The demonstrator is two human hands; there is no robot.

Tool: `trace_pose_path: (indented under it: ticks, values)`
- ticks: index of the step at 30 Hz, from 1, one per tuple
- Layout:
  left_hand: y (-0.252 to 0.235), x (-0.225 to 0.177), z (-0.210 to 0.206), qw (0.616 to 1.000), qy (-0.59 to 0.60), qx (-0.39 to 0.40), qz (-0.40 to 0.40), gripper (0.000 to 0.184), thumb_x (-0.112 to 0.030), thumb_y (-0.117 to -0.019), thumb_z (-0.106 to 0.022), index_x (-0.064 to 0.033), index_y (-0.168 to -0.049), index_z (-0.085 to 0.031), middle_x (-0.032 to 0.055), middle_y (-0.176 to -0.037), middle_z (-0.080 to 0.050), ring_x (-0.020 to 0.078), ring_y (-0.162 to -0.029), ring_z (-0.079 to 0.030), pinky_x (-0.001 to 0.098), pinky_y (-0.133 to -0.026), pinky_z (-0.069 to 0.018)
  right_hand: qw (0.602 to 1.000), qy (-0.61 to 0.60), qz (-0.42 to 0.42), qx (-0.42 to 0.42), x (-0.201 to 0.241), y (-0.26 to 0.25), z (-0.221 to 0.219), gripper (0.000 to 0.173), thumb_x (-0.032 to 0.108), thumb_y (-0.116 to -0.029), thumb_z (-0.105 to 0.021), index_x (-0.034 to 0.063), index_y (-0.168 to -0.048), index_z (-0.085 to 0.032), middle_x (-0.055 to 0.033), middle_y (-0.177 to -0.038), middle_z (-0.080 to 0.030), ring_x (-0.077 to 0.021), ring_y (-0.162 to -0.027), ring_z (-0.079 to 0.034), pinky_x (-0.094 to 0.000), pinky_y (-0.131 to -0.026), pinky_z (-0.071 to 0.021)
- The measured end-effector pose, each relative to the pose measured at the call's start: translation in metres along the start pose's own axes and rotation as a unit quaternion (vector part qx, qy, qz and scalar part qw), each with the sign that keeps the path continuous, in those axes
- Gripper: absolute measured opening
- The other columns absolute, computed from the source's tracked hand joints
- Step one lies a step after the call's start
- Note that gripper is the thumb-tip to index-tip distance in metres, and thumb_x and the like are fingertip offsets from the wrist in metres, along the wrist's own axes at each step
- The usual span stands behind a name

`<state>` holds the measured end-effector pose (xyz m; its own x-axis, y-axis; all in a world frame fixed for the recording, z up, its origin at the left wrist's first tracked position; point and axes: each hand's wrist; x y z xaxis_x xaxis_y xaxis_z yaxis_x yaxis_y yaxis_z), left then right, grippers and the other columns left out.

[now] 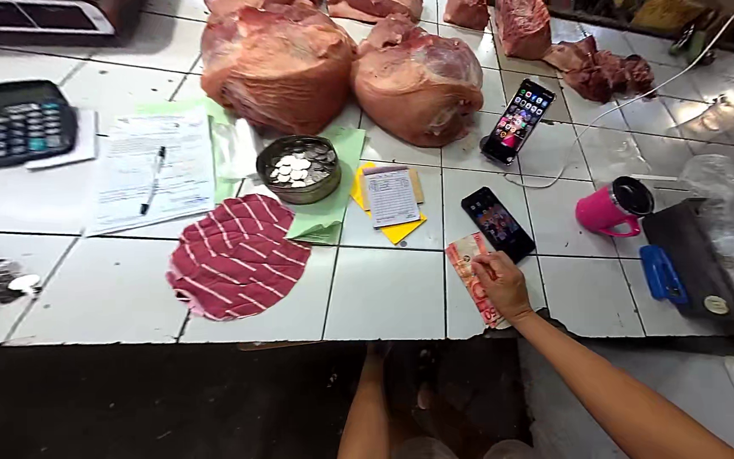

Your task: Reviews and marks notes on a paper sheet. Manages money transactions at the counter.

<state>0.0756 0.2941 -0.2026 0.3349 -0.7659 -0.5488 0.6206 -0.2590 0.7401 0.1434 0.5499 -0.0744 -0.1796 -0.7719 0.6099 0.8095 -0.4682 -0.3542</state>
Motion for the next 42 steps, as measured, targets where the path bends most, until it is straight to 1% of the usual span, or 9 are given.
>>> trace_pose_path:
  ticks: [6,10,16,20,25,29,34,37,42]
  values:
    - [0.01,0.051,-0.023,0.997,-0.063,-0.037,0.038,0.044,-0.029,-0.1095,-0.045,-0.0027,-0.144,-0.053,0.0264,-0.139,-0.059,0.0436,-0.131,-0.056,0.0631,-0.108,-0.0428,1.0,0.0,-0.012,0.015,-0.002,0.0,-0.001,0.023,0.016,-0.1002,-0.062,0.0009,-0.108,-0.078,-0.0163,-0.101,-0.073,-0.0225,-0.092,-0.071,-0.032,-0.084,-0.0588]
    - [0.064,0.1,-0.038,0.99,-0.104,0.009,0.09,0.037,-0.023,-0.1076,-0.048,-0.0011,-0.134,-0.062,0.0253,-0.135,-0.063,0.0419,-0.127,-0.06,0.0611,-0.106,-0.0457,0.999,-0.03,-0.023,0.029,0.011,0.016,0.007,0.026,0.005,-0.099,-0.057,-0.0028,-0.116,-0.075,-0.0208,-0.11,-0.072,-0.0256,-0.101,-0.071,-0.0328,-0.09,-0.0579]
    - [0.132,0.171,-0.062,0.972,-0.193,0.1,0.09,0.047,-0.028,-0.1052,-0.052,-0.0002,-0.143,-0.056,0.0244,-0.15,-0.051,0.0408,-0.142,-0.046,0.0579,-0.116,-0.0368,0.91,-0.193,0.193,0.312,0.046,0.127,0.001,0.021,0.006,-0.0947,-0.064,0.0049,-0.112,-0.075,-0.0146,-0.115,-0.072,-0.0207,-0.102,-0.073,-0.0311,-0.088,-0.0609]
    - [0.13,0.158,-0.042,0.946,-0.192,0.197,0.174,0.046,-0.031,-0.1081,-0.046,0.0012,-0.138,-0.058,0.0252,-0.145,-0.056,0.0405,-0.138,-0.051,0.0578,-0.113,-0.0391,0.838,-0.14,-0.002,0.528,0.039,0.149,-0.035,0.033,-0.004,-0.0976,-0.054,0.0024,-0.124,-0.073,-0.0194,-0.131,-0.067,-0.033,-0.119,-0.067,-0.0482,-0.102,-0.0538]
    - [0.126,0.116,-0.001,0.921,-0.187,0.281,0.196,0.047,-0.036,-0.1078,-0.046,-0.0015,-0.135,-0.061,0.0251,-0.138,-0.06,0.0404,-0.132,-0.056,0.0622,-0.11,-0.0405,0.811,-0.036,-0.313,0.493,0.024,0.126,-0.091,0.039,0.014,-0.1088,-0.045,0.0036,-0.143,-0.058,-0.0185,-0.149,-0.055,-0.0303,-0.142,-0.049,-0.0447,-0.121,-0.0346]
    - [0.116,0.085,0.033,0.967,-0.132,0.172,0.134,0.044,-0.032,-0.1108,-0.039,-0.0062,-0.139,-0.06,0.023,-0.135,-0.063,0.0382,-0.13,-0.058,0.0605,-0.11,-0.0413,0.78,0.041,-0.306,0.544,0.022,0.119,-0.11,0.044,0.022,-0.1105,-0.041,-0.0025,-0.146,-0.052,-0.026,-0.145,-0.055,-0.0373,-0.141,-0.049,-0.0534,-0.119,-0.0332]
    - [0.09,0.04,0.028,0.994,-0.096,0.06,-0.012,0.042,-0.026,-0.1096,-0.042,-0.0088,-0.145,-0.056,0.0158,-0.148,-0.055,0.0296,-0.139,-0.052,0.0477,-0.118,-0.0387,0.734,0.14,-0.212,0.63,0.035,0.11,-0.113,0.054,0.03,-0.1121,-0.033,0.0052,-0.16,-0.034,-0.0192,-0.16,-0.041,-0.0342,-0.15,-0.037,-0.0552,-0.122,-0.0257]
    - [0.062,0.009,0.014,0.989,-0.14,0.049,-0.005,0.047,-0.027,-0.1093,-0.042,-0.0089,-0.152,-0.048,0.0197,-0.15,-0.052,0.035,-0.139,-0.051,0.0526,-0.114,-0.0413,0.771,0.066,-0.285,0.566,0.032,0.108,-0.099,0.045,0.025,-0.1113,-0.04,-0.0011,-0.147,-0.051,-0.0234,-0.149,-0.053,-0.0358,-0.143,-0.046,-0.0524,-0.12,-0.0314]
    - [0.026,-0.006,-0.01,0.958,-0.282,-0.014,0.043,0.055,-0.031,-0.1043,-0.05,0.0019,-0.149,-0.048,0.026,-0.159,-0.038,0.0456,-0.148,-0.032,0.0623,-0.113,-0.0336,0.789,0.022,-0.392,0.472,0.033,0.117,-0.059,0.039,0.019,-0.1058,-0.055,-0.0058,-0.135,-0.061,-0.0276,-0.138,-0.06,-0.0388,-0.135,-0.053,-0.0525,-0.117,-0.0367]
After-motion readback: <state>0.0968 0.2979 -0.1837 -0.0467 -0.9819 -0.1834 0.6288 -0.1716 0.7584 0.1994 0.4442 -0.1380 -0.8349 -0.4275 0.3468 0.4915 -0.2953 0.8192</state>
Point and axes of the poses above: each hand's wrist, its own y-axis away from the middle knuckle, its own z-axis out of the back of the hand, x = y × z
